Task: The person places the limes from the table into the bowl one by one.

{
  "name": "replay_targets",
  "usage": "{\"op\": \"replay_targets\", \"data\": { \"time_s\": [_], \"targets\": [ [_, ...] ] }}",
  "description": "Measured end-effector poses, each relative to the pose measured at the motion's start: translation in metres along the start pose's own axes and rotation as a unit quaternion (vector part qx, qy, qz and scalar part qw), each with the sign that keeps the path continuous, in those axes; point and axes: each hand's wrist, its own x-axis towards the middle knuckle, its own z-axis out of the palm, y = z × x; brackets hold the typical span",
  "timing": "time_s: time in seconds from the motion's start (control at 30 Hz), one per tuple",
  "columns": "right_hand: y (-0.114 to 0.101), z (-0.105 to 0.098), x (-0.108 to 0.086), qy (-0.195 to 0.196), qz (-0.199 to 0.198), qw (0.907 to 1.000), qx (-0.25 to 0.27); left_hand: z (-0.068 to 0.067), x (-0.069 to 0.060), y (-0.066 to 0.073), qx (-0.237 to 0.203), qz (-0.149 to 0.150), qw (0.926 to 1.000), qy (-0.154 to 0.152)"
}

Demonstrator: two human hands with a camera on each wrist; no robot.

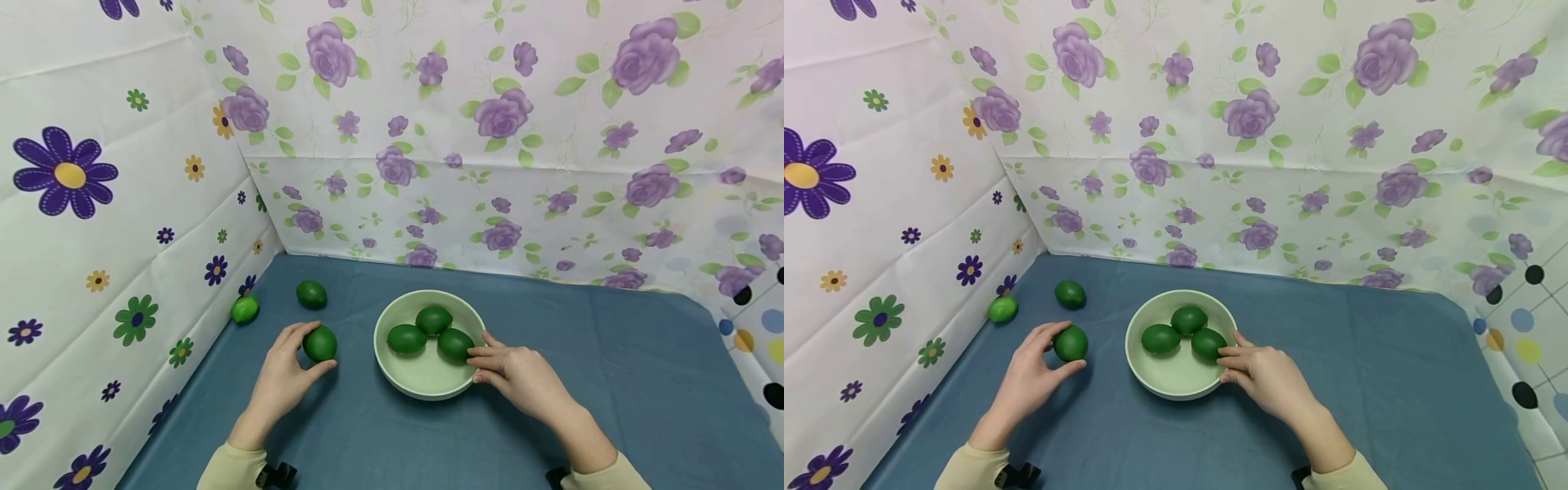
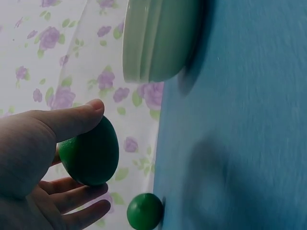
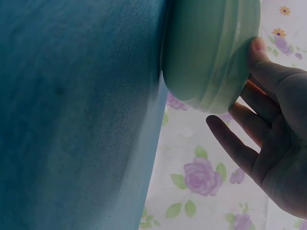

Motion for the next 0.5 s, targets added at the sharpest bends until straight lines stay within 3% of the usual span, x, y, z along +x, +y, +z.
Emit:
{"op": "replay_targets", "data": {
  "time_s": [0.5],
  "targets": [
    [0.001, 0.001, 0.0, 0.002, -0.002, 1.0, -0.002, 0.014, 0.005, 0.029, -0.045, 0.026, 0.9986, -0.006]
  ]
}}
